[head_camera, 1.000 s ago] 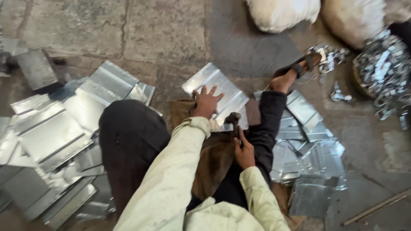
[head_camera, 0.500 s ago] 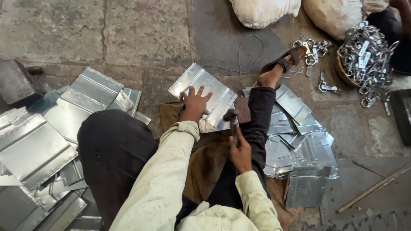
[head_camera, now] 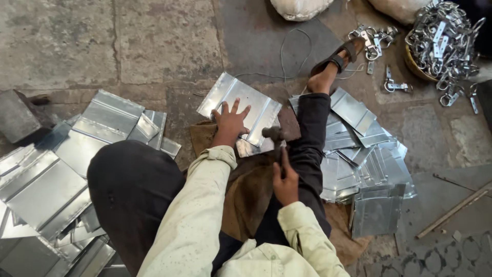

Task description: The person sits on the floor and uses a hammer to strike a rectangular metal sheet placed on a wooden block. They repeatedly hammer the sheet, occasionally repositioning it with their left hand, while surrounded by stacks of similar metal pieces.

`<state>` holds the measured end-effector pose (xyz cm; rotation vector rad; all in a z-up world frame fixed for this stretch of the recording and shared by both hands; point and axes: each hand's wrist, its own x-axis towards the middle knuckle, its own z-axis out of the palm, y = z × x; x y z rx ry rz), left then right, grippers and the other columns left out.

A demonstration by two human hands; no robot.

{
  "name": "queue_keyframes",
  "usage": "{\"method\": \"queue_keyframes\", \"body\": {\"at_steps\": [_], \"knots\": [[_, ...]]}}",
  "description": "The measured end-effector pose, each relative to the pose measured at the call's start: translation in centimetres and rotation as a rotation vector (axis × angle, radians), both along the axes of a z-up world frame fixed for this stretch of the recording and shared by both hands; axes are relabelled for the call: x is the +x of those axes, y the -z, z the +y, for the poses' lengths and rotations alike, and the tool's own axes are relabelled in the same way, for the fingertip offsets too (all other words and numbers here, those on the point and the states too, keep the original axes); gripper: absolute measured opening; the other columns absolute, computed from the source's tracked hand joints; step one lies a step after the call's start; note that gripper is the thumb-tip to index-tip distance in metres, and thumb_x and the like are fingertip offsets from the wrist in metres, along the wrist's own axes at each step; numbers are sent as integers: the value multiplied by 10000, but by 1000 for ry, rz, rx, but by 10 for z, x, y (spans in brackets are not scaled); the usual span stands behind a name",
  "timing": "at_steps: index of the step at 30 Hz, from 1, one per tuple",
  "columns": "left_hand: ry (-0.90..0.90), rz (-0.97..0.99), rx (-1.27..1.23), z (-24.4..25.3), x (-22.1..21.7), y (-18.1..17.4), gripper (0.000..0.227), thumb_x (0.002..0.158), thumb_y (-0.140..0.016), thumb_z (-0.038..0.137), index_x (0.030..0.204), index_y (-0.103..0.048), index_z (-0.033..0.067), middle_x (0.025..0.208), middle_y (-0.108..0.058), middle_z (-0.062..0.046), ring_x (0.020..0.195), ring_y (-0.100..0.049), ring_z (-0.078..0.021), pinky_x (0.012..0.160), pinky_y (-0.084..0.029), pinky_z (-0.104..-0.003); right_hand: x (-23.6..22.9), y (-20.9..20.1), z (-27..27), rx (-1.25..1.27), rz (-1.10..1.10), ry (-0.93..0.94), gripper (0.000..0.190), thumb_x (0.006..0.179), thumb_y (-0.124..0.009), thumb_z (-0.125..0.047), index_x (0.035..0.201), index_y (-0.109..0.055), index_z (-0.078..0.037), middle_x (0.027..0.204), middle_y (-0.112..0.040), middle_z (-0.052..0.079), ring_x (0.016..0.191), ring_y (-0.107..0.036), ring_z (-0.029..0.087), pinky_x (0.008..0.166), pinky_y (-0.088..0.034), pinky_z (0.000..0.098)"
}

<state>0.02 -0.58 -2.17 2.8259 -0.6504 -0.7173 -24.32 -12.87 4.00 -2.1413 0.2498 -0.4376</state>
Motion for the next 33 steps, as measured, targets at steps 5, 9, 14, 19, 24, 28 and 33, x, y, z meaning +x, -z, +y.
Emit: {"method": "queue_keyframes", "body": {"at_steps": [5,9,14,19,24,28,33], "knots": [[17,-99,60,-1,-10,10,901,854,-546,762,1608,-144,474,1733,-31,19,1510,-153,-423,1038,-256,-770,6,-5,-2,1,307,62,551,1019,-668,-200,1549,-520,-164,838,-669,166,668,-515,173,644,-496,306],[5,-201,67,-4,-19,14,864,910,-449,787,1626,-158,401,1727,-89,-66,1445,-255,-418,1018,-284,-745,-14,-6,4,79,140,99,540,1052,-604,-249,1555,-467,-109,1118,-709,162,971,-649,191,833,-522,322],[13,-237,130,-21,-15,10,966,906,-419,814,1662,-156,273,1698,-177,-203,1405,-327,-393,1032,-339,-581,-4,42,-19,200,277,106,538,1007,-648,-299,1465,-513,-51,1229,-700,176,1094,-667,225,897,-521,348],[-45,-175,98,-42,-13,32,840,974,-477,665,1611,-305,146,1501,-420,-221,1370,-396,-405,967,-418,-561,-6,59,-25,180,297,151,519,988,-668,-307,1387,-569,9,1188,-726,157,1035,-695,208,889,-525,331],[-137,-165,-110,-33,4,58,376,1143,-521,206,1518,-545,216,1349,-591,-131,1234,-610,-340,932,-550,-532,-8,59,-27,177,292,171,484,980,-679,-268,1370,-592,6,1062,-730,118,907,-657,183,833,-523,323],[25,-273,40,-13,1,22,557,979,-584,313,1518,-466,387,1470,-468,-134,1367,-461,-397,1025,-422,-720,-6,67,-30,216,280,179,453,976,-681,-250,1340,-607,8,980,-718,98,855,-632,161,810,-522,314],[51,-371,202,-5,-1,-10,736,838,-483,566,1547,-309,470,1575,-411,-261,1377,-449,-435,972,-417,-680,1,66,-28,320,339,250,431,992,-665,-251,1342,-611,-6,823,-639,73,646,-549,127,610,-461,308]]}}
